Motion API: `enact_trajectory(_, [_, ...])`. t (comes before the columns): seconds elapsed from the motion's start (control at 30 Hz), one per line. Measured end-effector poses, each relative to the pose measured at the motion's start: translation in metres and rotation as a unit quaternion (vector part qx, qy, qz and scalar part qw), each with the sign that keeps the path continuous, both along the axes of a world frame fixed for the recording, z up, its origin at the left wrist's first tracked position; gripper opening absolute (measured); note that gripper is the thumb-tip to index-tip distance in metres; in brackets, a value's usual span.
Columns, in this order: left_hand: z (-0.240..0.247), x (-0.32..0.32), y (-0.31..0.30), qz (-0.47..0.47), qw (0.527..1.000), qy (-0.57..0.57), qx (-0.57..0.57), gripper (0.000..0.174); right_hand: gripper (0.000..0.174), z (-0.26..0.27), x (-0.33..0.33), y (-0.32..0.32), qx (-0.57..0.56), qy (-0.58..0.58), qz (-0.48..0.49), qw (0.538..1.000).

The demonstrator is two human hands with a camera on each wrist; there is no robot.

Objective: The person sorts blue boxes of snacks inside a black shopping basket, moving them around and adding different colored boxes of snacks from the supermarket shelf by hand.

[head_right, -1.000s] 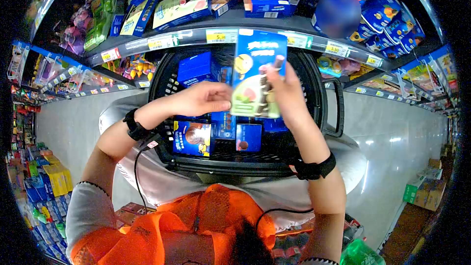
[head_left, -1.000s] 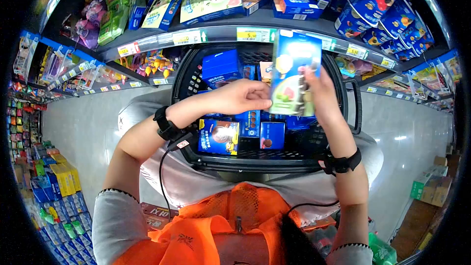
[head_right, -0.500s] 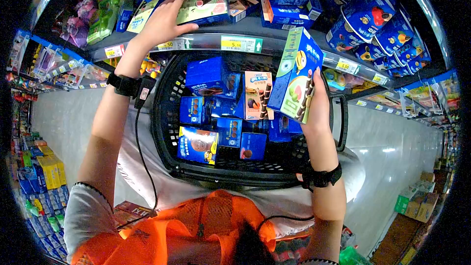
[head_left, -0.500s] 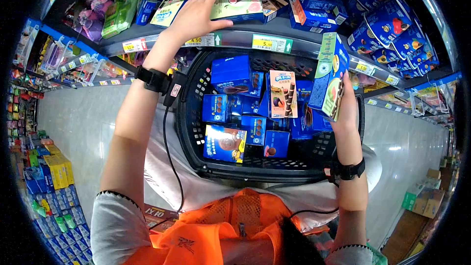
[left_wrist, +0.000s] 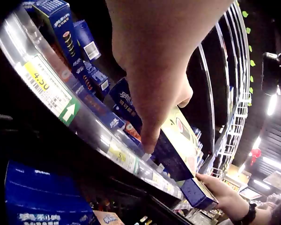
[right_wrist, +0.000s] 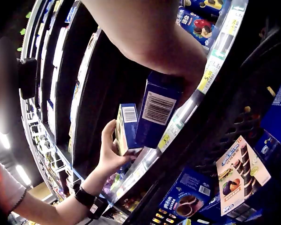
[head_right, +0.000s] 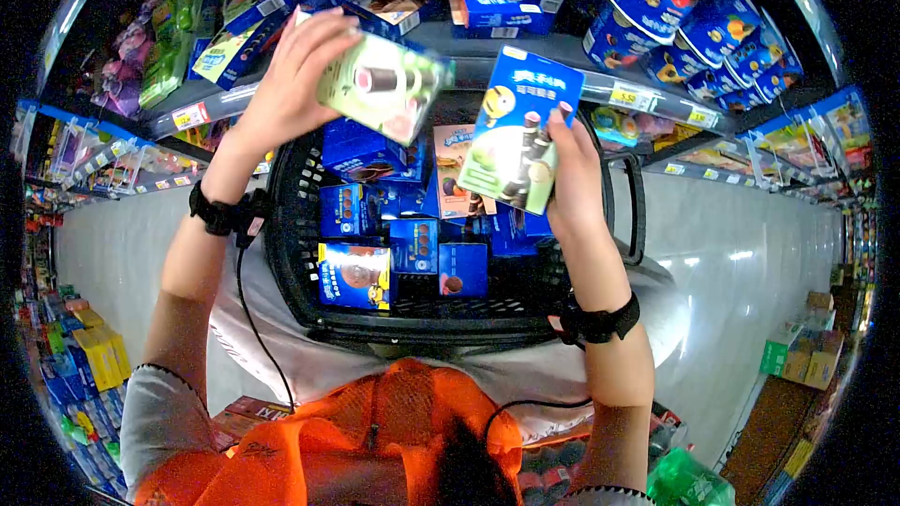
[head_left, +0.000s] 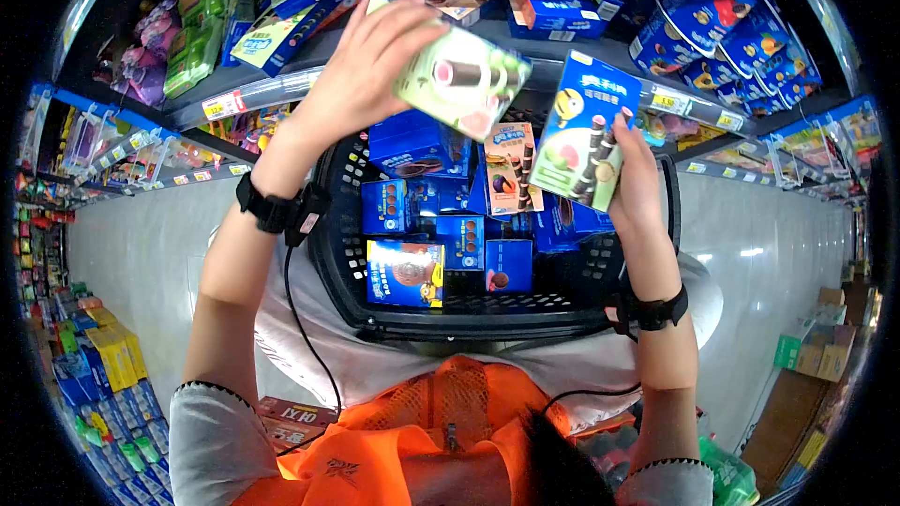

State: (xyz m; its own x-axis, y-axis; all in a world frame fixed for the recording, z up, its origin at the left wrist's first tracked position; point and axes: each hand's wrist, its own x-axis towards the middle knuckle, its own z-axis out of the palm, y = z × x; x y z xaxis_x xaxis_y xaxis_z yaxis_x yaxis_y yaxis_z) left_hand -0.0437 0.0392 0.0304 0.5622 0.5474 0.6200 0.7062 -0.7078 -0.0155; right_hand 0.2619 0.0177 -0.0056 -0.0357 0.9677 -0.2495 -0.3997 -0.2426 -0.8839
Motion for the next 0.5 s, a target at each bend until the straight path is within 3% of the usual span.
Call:
enact_trajectory(0.13, [-0.003, 0.010, -0.018, -0.027, 0.995, 0.075, -0.056, 0.076, 0.029, 0.002, -0.003, -0.003, 0.005, -0.021, 0.012, 1.000])
enact_trajectory(0.3, [-0.009, 0.022, -0.026, -0.050, 0.991, 0.071, -0.098, 0.074, 0.029, -0.003, -0.006, -0.005, 0.005, -0.042, 0.030, 0.999])
enact_trajectory(0.5, [-0.012, 0.033, -0.031, -0.121, 0.976, 0.067, -0.171, 0.070, 0.032, -0.013, -0.024, -0.022, 0.033, -0.102, 0.163, 0.981])
